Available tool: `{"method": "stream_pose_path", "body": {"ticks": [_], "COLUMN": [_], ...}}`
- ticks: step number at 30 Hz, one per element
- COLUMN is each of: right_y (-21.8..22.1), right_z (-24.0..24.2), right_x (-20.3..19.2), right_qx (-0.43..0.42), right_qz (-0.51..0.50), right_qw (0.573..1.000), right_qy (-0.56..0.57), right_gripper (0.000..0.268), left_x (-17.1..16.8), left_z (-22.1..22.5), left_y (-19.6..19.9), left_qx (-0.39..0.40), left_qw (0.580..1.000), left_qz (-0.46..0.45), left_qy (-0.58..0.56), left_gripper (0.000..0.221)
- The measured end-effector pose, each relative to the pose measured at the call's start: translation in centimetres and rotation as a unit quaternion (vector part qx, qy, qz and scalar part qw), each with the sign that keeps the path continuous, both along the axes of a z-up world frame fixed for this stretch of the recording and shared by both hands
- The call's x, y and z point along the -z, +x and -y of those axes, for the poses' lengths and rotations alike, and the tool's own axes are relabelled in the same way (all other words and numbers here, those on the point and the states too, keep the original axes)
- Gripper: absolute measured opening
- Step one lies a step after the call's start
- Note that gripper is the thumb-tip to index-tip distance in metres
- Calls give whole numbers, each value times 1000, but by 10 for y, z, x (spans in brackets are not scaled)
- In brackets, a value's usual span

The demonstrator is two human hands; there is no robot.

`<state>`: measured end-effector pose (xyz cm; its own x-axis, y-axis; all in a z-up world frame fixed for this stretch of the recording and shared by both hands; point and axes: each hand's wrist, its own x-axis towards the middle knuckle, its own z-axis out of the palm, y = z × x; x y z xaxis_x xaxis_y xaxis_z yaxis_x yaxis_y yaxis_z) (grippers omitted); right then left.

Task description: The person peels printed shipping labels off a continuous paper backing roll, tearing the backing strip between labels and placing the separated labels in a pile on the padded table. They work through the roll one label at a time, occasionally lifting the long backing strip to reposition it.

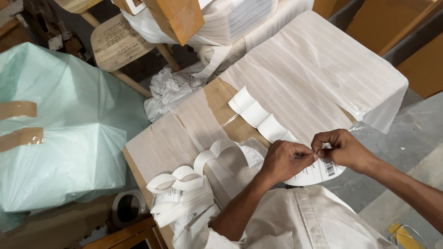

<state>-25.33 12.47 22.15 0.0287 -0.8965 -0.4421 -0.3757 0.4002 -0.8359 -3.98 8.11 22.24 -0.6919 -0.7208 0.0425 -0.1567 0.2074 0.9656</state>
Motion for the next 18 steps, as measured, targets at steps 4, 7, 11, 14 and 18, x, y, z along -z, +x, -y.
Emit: {"method": "stream_pose_path", "body": {"ticks": [4, 7, 11, 14, 18], "right_y": [-1, 0, -7, -13, 0], "right_z": [-2, -3, -4, -4, 5], "right_x": [5, 9, 28, 41, -16], "right_qx": [21, 28, 23, -15, -12], "right_qz": [10, 29, 57, 64, -17], "right_qw": [1000, 999, 998, 992, 999], "right_qy": [3, -22, -29, -104, 26], "right_gripper": [16, 13, 15, 15, 9], "left_x": [-4, -4, -5, -6, -14], "left_z": [-2, -2, -4, -2, 3], "left_y": [2, 3, 2, 0, 0], "left_qx": [3, 4, -2, -6, -1], "left_qw": [1000, 999, 999, 999, 1000], "left_qz": [-15, -25, -35, -26, 27], "left_qy": [15, 20, -5, -24, -13], "left_gripper": [22, 19, 17, 17, 18]}}
